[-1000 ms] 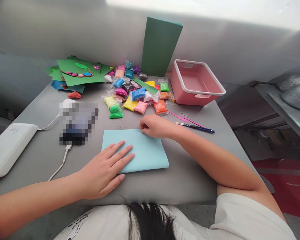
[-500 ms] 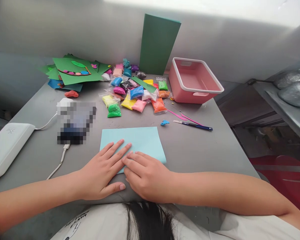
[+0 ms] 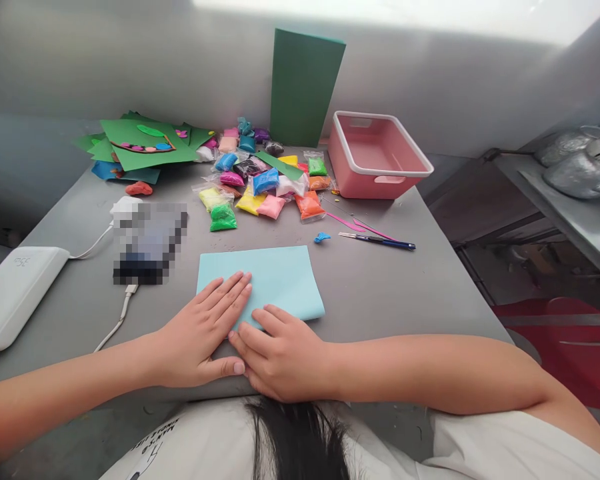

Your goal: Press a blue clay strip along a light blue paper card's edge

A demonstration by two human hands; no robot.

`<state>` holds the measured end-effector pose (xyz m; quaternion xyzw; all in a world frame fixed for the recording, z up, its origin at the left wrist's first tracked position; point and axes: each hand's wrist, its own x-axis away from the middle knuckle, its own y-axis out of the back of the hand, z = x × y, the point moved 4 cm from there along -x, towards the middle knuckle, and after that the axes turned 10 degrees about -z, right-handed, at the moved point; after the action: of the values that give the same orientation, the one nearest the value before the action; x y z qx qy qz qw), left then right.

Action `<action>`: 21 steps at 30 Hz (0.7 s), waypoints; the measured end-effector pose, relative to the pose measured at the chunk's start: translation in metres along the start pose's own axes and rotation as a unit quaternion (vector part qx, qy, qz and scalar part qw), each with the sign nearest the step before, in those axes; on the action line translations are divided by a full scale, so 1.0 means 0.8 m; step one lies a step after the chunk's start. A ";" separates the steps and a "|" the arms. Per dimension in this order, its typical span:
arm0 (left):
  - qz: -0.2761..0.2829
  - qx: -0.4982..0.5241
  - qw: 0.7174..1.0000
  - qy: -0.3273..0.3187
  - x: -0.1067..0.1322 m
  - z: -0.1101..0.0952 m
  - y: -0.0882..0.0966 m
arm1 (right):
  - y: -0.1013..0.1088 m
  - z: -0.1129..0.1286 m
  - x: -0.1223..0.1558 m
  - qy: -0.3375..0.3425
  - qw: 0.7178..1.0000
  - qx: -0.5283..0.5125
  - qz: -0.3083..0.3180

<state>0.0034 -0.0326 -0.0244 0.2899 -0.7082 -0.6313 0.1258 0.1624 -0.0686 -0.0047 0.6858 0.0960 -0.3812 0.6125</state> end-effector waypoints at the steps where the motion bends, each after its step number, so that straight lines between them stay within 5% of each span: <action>1: 0.004 0.000 1.000 0.002 0.000 0.000 0.000 | -0.002 0.000 -0.002 -0.003 1.000 0.003 0.005; 7: 0.011 0.004 1.000 0.006 0.001 0.002 0.000 | 0.002 -0.003 -0.002 -0.013 1.000 0.009 0.015; 15: 0.076 0.019 0.996 0.043 -0.008 0.005 0.010 | 0.045 -0.007 0.047 -0.076 0.989 0.110 0.063; 21: 0.037 -0.002 0.998 0.044 -0.006 0.006 0.006 | 0.075 -0.011 0.075 -0.133 0.972 0.180 0.076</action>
<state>0.0034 -0.0260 -0.0201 0.2904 -0.7112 -0.6142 0.1805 0.2436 -0.0945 0.0022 0.7332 -0.1096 -0.4325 0.5133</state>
